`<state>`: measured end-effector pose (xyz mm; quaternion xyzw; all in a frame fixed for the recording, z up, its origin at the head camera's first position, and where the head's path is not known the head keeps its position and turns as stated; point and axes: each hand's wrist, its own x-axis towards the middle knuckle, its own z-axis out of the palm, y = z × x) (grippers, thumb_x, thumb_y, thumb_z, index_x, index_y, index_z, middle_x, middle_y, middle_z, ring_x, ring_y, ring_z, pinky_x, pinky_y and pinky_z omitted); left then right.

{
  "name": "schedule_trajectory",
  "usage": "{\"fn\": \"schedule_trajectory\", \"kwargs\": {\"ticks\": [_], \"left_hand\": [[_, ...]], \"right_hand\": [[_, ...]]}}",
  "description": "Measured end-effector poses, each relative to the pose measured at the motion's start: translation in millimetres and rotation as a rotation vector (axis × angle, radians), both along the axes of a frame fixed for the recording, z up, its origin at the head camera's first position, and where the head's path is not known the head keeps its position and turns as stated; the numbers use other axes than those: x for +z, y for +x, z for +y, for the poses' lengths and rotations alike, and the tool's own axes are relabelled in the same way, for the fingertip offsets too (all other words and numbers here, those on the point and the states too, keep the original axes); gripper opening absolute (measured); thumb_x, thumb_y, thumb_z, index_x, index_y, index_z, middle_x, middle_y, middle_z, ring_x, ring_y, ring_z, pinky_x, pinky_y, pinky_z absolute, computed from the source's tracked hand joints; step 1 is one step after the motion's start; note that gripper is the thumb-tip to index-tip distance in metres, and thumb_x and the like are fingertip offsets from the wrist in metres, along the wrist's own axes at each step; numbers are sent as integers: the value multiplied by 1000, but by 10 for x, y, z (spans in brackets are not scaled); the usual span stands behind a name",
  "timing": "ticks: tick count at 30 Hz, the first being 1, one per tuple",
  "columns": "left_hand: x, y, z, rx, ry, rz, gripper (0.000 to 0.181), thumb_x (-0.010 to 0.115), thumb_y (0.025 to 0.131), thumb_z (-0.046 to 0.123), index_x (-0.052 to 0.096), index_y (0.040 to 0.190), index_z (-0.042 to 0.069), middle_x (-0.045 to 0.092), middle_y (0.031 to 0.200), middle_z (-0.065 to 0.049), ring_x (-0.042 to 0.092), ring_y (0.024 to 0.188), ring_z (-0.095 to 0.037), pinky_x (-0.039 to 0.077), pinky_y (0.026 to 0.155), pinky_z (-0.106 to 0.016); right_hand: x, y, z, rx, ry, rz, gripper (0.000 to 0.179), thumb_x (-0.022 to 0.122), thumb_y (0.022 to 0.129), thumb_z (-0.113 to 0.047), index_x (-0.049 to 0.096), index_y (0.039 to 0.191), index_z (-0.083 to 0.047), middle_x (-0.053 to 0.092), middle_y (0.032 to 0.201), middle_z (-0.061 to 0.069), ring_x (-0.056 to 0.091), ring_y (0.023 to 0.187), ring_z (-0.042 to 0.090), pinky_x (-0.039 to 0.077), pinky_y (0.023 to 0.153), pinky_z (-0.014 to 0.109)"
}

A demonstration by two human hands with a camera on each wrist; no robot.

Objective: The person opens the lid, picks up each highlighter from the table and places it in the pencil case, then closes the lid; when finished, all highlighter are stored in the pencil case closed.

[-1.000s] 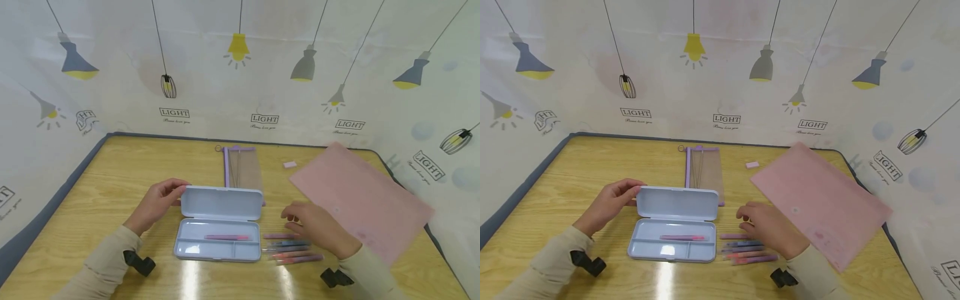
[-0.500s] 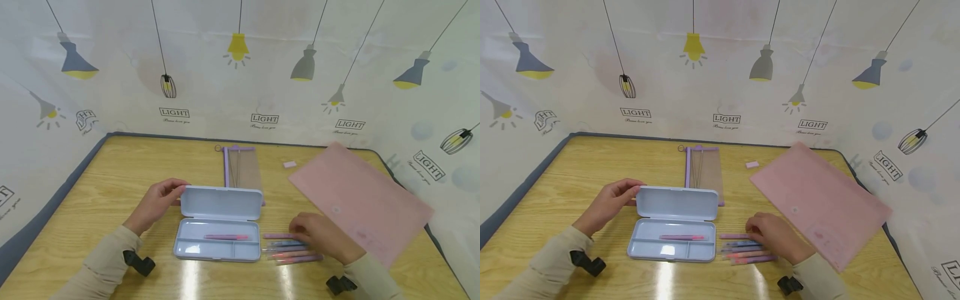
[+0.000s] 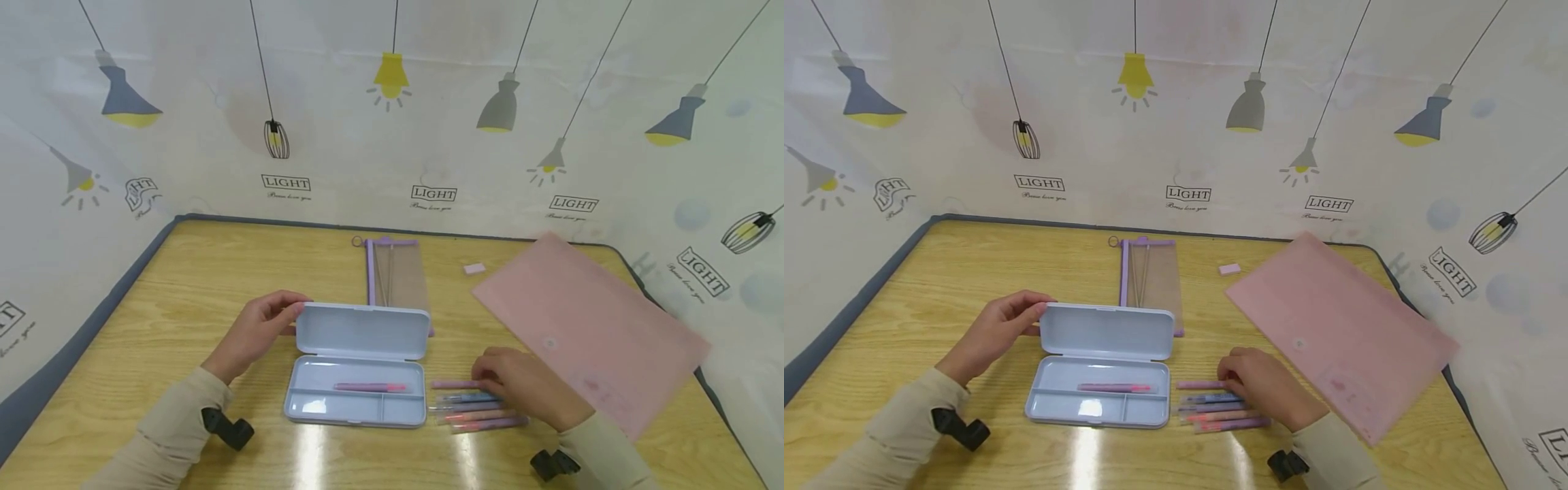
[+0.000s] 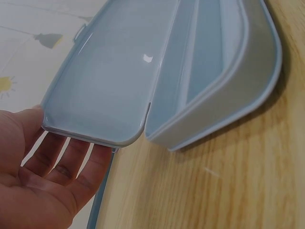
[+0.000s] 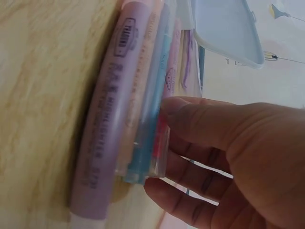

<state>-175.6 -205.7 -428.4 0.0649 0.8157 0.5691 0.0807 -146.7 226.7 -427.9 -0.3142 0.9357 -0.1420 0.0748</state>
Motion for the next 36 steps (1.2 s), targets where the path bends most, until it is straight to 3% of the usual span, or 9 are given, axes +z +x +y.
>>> {"fn": "schedule_trajectory", "kwargs": {"ticks": [7,11,15,20,25,36], "left_hand": [[-13,-2,-5,3,1,3,41,54,101,40,61,126,9,62,127,-13,63,112,-29,60,87,-35],[-21,-9,-11,5,0,4,41,54,101,40,61,126,9,62,127,-13,63,112,-29,60,87,-36],[-22,-12,-14,5,5,2,41,55,100,40,61,126,9,62,127,-13,62,112,-29,60,87,-36],[-22,-8,-11,1,16,2,41,56,100,40,61,126,8,62,126,-13,63,112,-28,60,86,-35],[-29,-1,-7,-8,28,0,41,55,100,40,61,125,8,63,126,-13,63,110,-28,60,87,-36],[-21,0,-13,0,11,4,40,54,101,40,61,125,9,63,126,-13,63,112,-28,60,88,-39]], "right_hand": [[134,24,-78,38,-69,98,4,68,93,-12,69,94,-15,63,88,-10,56,78,1,54,68,22],[300,58,-268,86,-95,144,2,66,95,-15,68,95,-16,61,89,-10,54,78,0,53,67,22],[363,47,-535,171,-133,197,2,67,94,-15,68,93,-14,62,89,-7,54,76,3,52,67,22],[303,-6,-885,236,-106,247,4,70,92,-13,66,91,-13,62,87,-5,57,77,7,53,68,22],[239,-34,-1151,238,-59,201,2,68,93,-11,68,93,-14,64,88,-4,61,78,8,55,70,23],[98,-52,-1304,200,-42,136,4,70,91,-16,73,94,-17,64,87,-4,62,77,10,56,71,24]]}}
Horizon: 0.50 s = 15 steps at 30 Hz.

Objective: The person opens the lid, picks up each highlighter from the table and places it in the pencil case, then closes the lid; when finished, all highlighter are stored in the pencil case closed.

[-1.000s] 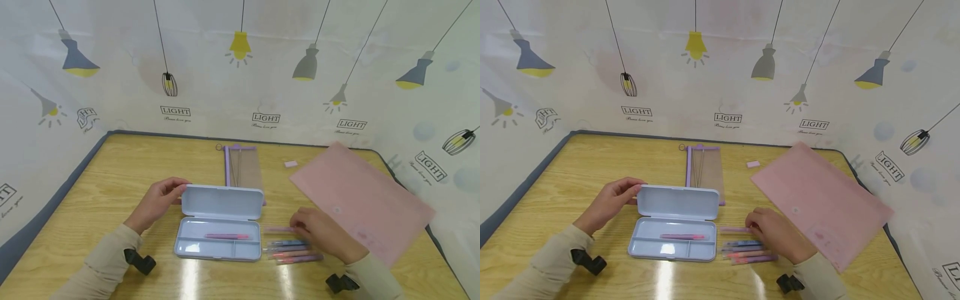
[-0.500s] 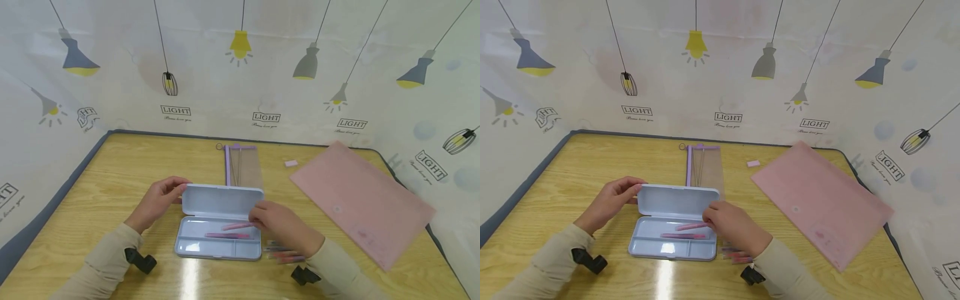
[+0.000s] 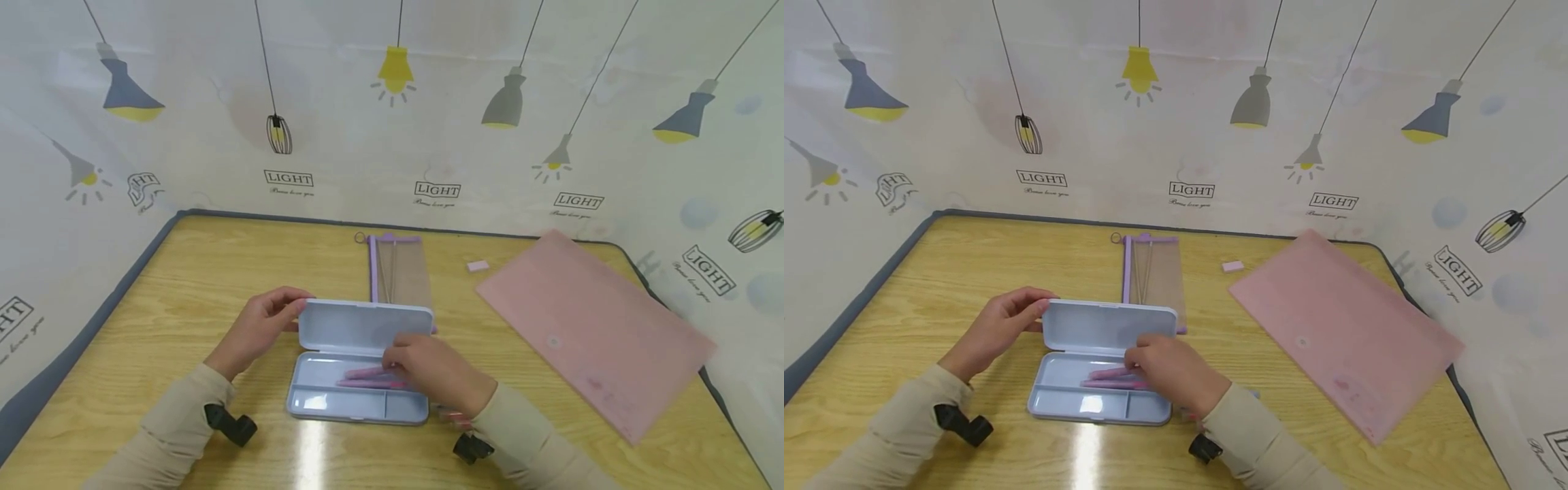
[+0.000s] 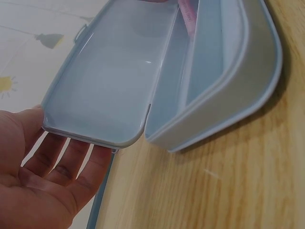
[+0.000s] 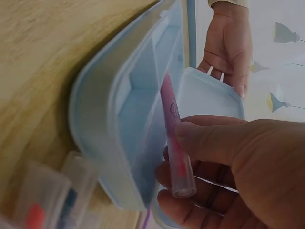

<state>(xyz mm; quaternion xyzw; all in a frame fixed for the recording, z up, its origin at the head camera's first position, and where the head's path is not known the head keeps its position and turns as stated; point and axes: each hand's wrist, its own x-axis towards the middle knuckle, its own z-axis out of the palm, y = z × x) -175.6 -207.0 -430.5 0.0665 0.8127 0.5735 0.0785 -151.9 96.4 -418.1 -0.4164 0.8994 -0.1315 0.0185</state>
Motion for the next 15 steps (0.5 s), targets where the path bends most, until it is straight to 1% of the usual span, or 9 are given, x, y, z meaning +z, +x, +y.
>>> {"fn": "schedule_trajectory", "kwargs": {"ticks": [6,9,12,13,15], "left_hand": [[10,-2,2,0,-3,2,40,54,101,40,61,125,9,63,126,-12,63,112,-28,60,88,-38],[13,-1,6,3,-6,-2,40,54,101,40,61,125,9,63,126,-12,63,112,-28,60,87,-37],[10,1,7,4,-7,-7,40,54,101,40,61,126,9,63,126,-12,63,112,-28,60,87,-36],[8,1,8,4,-7,-7,41,54,101,41,61,126,9,63,126,-12,63,112,-28,60,87,-35],[4,2,8,3,-5,-8,41,54,101,41,61,125,9,63,126,-12,63,111,-28,60,86,-35]], "right_hand": [[-56,21,-19,-23,51,-14,6,70,91,-21,73,96,-19,63,86,-5,60,74,9,54,66,22],[-80,31,-39,-19,74,32,1,72,88,-20,72,89,-20,61,82,-6,57,69,8,51,62,21],[-107,42,-58,-16,93,80,4,75,85,-19,71,83,-21,59,78,-7,53,66,7,48,58,21],[-117,45,-63,-18,95,90,5,75,84,-19,71,82,-21,59,77,-7,52,65,7,47,57,21],[-121,51,-69,-27,106,80,4,74,85,-18,72,83,-21,60,77,-6,52,65,7,47,57,20]]}}
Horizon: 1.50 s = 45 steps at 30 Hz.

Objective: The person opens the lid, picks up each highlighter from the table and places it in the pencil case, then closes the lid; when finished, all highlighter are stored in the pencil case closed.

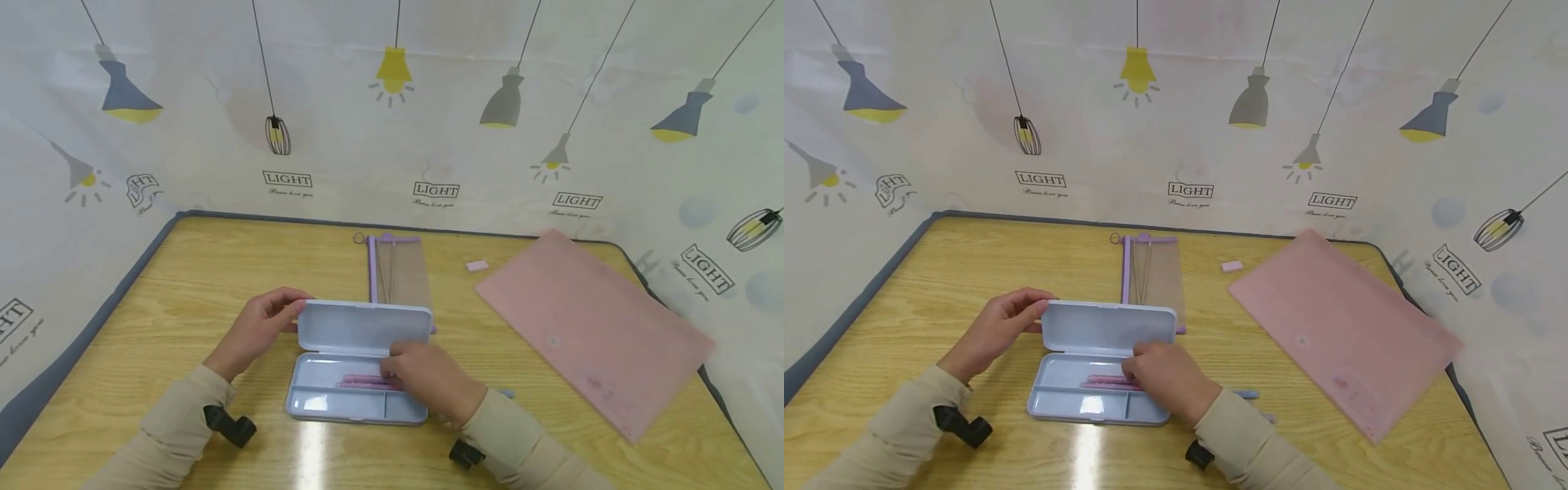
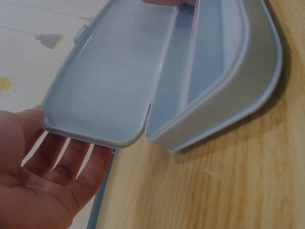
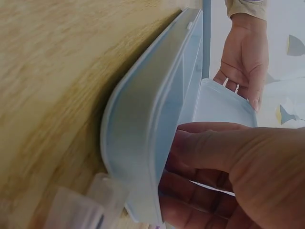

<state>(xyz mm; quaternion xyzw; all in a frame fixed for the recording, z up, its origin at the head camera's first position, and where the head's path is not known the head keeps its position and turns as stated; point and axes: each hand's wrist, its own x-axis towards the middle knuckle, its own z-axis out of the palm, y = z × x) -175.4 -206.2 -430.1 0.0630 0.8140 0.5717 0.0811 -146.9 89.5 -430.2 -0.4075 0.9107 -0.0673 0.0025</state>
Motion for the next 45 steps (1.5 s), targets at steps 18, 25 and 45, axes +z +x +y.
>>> {"fn": "schedule_trajectory", "kwargs": {"ticks": [18,25,45], "left_hand": [[-2,-1,-4,-3,-6,11,41,55,100,41,61,126,9,62,126,-13,63,111,-28,60,88,-37],[-8,-3,-6,-4,-8,13,41,54,101,41,61,125,9,63,126,-12,63,111,-27,60,87,-36],[0,-1,-10,-10,3,18,40,55,100,40,61,125,9,62,126,-12,64,110,-27,60,87,-37]], "right_hand": [[326,20,965,-164,-108,-98,21,71,91,-16,69,112,-13,69,105,1,66,82,11,57,68,25],[214,61,1364,-254,-49,-220,13,66,94,-20,71,105,-15,64,90,-9,58,79,4,52,65,23],[5,86,1466,-95,-87,-131,10,75,86,-14,73,94,-20,62,89,-11,59,79,3,54,67,23]]}}
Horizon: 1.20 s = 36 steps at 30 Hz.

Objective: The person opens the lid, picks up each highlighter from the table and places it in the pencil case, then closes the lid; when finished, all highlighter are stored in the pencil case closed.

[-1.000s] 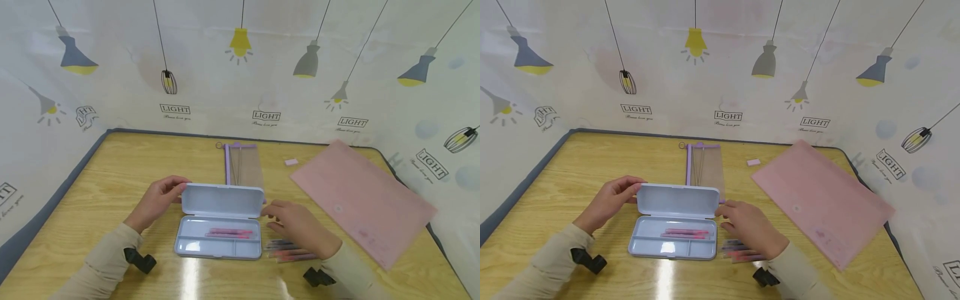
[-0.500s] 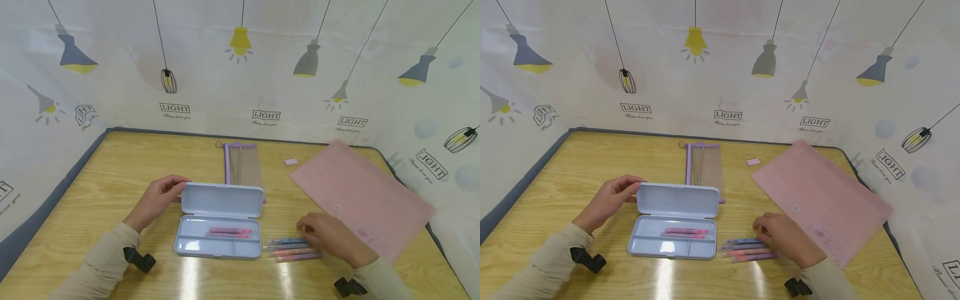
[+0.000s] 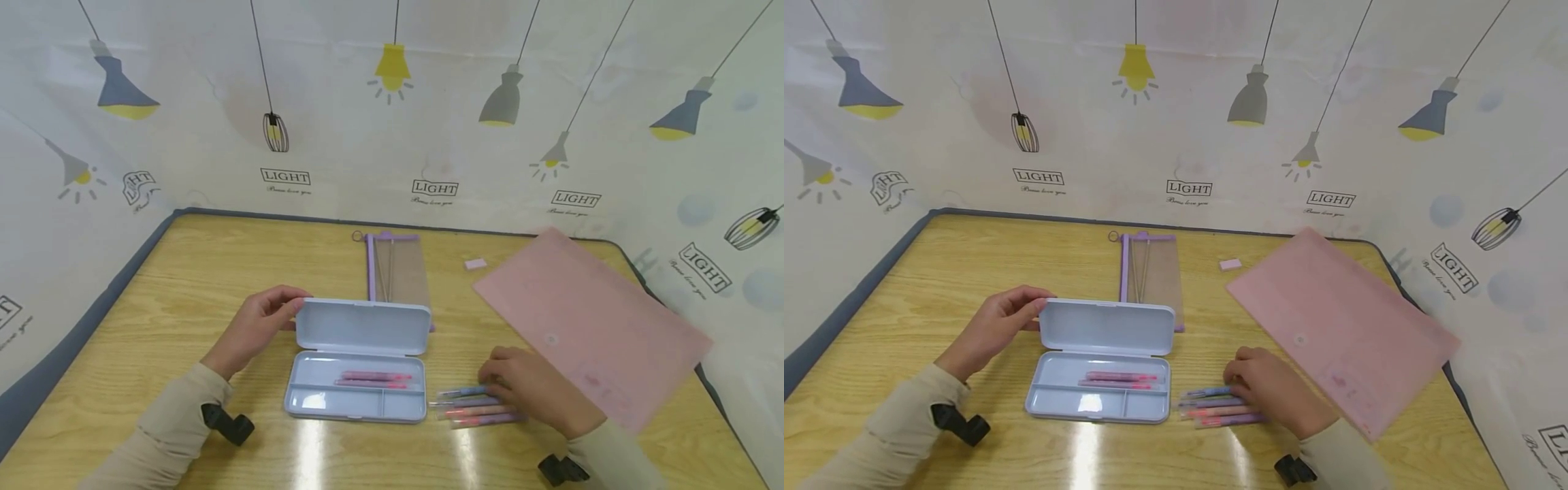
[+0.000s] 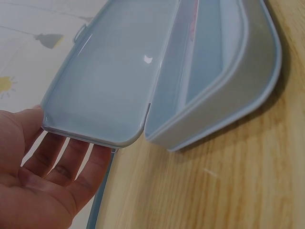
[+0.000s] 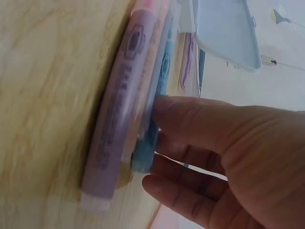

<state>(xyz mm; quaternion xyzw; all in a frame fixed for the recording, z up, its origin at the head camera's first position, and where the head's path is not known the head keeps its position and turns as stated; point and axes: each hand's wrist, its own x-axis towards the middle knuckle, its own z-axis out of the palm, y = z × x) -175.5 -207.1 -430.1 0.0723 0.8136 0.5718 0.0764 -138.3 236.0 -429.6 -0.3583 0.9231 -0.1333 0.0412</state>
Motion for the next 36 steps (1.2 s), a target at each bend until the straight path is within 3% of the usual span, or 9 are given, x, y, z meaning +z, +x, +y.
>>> {"fn": "schedule_trajectory", "kwargs": {"ticks": [8,18,21,29,36], "left_hand": [[-2,6,-1,3,-10,-5,41,55,100,41,61,125,9,62,127,-12,63,111,-27,60,89,-38],[1,5,3,6,-12,-4,40,55,101,40,61,125,9,62,127,-12,63,111,-28,60,88,-37],[8,3,7,7,-7,-2,40,55,101,40,61,125,9,63,126,-12,64,110,-28,60,87,-35],[31,8,7,10,-2,-7,39,55,101,39,61,125,9,63,126,-12,64,110,-28,60,87,-35],[24,14,4,7,-2,-9,39,55,101,40,62,125,9,63,125,-12,64,110,-27,60,88,-38]], "right_hand": [[-44,1,-72,54,-37,72,15,77,82,-4,71,86,-17,58,85,-9,56,77,6,53,66,24],[83,50,-131,-67,32,-12,8,71,89,-13,70,94,-19,65,90,-11,60,78,1,54,64,22],[156,73,-174,-71,36,15,7,70,91,-16,69,96,-21,66,91,-13,59,79,-2,54,66,21],[400,85,-436,17,-9,61,8,68,93,-13,68,98,-19,63,92,-13,56,79,-2,54,68,20],[463,-8,-739,123,-36,148,7,70,91,-10,69,97,-14,64,89,-6,59,76,3,54,67,20]]}}
